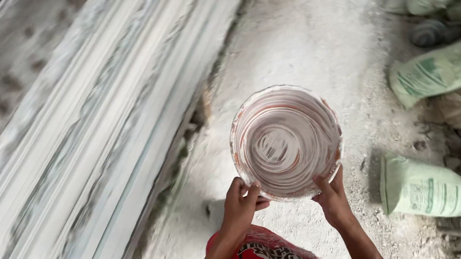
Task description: The person brushes a decorative rosette mold, mixes a plaster slurry in a bowl using water from a pink cup and gypsum powder scooped from a bag, then pours and spreads the slurry over the mold by hand and rinses their hands in a bucket of water.
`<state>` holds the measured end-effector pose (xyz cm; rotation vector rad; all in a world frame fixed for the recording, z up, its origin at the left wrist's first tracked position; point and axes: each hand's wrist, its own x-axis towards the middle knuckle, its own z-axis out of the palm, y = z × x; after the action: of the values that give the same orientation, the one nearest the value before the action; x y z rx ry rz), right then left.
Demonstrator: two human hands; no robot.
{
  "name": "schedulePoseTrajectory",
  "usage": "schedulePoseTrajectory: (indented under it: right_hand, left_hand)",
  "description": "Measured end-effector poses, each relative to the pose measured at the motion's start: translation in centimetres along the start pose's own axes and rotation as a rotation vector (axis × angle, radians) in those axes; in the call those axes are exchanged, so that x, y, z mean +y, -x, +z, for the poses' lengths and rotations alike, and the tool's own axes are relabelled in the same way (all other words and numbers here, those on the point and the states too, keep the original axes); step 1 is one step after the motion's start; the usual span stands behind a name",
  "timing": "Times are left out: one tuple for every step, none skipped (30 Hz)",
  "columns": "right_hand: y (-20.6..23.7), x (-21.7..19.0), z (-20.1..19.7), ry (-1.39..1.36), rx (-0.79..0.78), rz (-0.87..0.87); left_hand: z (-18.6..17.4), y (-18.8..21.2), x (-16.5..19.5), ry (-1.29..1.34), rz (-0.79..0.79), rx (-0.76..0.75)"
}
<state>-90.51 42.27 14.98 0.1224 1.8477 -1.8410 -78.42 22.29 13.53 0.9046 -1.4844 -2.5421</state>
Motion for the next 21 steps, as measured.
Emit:
schedulePoseTrajectory:
  right_hand:
    - [-2.0, -0.5, -1.4, -0.025, 0.035, 0.019]
    - [-3.8, -0.9, -2.8, -0.042, 0.059, 0.031]
    - [-6.0, -1.3, -4.1, -0.057, 0.082, 0.039]
    - [-8.6, -1.7, -5.5, -0.072, 0.105, 0.045]
    - [-11.3, -2.2, -6.8, -0.086, 0.139, 0.067]
    - [-14.1, -2.6, -8.1, -0.101, 0.175, 0.091]
    - [-17.1, -3.2, -9.4, -0.118, 0.212, 0.115]
    - [-20.9, -4.3, -10.8, -0.122, 0.229, 0.090]
    - [-24.3, -5.4, -12.2, -0.126, 0.248, 0.086]
    - [-26.6, -6.3, -13.4, -0.128, 0.269, 0.093]
    - [-29.0, -7.6, -14.3, -0.163, 0.299, 0.073]
    - [-32.0, -9.7, -15.7, -0.185, 0.326, 0.030]
    - [-35.0, -11.9, -17.2, -0.196, 0.341, -0.008]
    - [-37.6, -14.0, -18.7, -0.192, 0.368, -0.007]
    - [-40.1, -15.8, -19.8, -0.192, 0.400, -0.005]
    - [-42.6, -17.4, -20.8, -0.195, 0.433, -0.003]
    - [-45.4, -18.8, -21.9, -0.239, 0.442, -0.042]
    - [-48.2, -20.0, -23.0, -0.283, 0.452, -0.083]
    - [-51.3, -21.0, -24.4, -0.325, 0.464, -0.122]
    - [-54.7, -21.8, -25.6, -0.358, 0.480, -0.117]
    - [-58.2, -22.4, -26.9, -0.390, 0.494, -0.112]
  left_hand:
    - [1.6, -2.6, 0.2, -0.017, -0.020, -0.028]
    - [3.0, -5.2, 0.4, -0.068, -0.067, -0.058]
    - [4.4, -8.1, 0.7, -0.118, -0.110, -0.088]
    - [5.8, -11.3, 1.0, -0.168, -0.150, -0.119]
    - [7.3, -14.7, 1.3, -0.206, -0.158, -0.154]
    - [8.7, -18.0, 1.6, -0.244, -0.168, -0.190]
    - [10.4, -21.7, 1.9, -0.283, -0.176, -0.228]
    - [12.4, -26.2, 2.4, -0.318, -0.185, -0.258]
    - [14.4, -30.2, 3.0, -0.354, -0.212, -0.284]
    - [16.2, -33.1, 3.4, -0.389, -0.251, -0.307]
    - [18.4, -36.3, 4.7, -0.458, -0.264, -0.335]
    - [21.6, -40.0, 6.2, -0.514, -0.254, -0.369]
    - [24.8, -43.3, 7.7, -0.559, -0.244, -0.389]
    - [27.6, -46.2, 9.2, -0.620, -0.185, -0.434]
    - [30.1, -49.3, 10.7, -0.683, -0.129, -0.484]
    - [32.4, -52.3, 12.1, -0.749, -0.070, -0.534]
    - [34.6, -55.3, 13.4, -0.818, -0.076, -0.554]
    - [36.8, -58.3, 14.4, -0.887, -0.080, -0.575]
    - [38.9, -61.5, 15.1, -0.956, -0.086, -0.598]
    - [40.9, -64.8, 15.5, -0.973, -0.045, -0.616]
    - [42.8, -68.2, 15.8, -0.987, -0.004, -0.632]
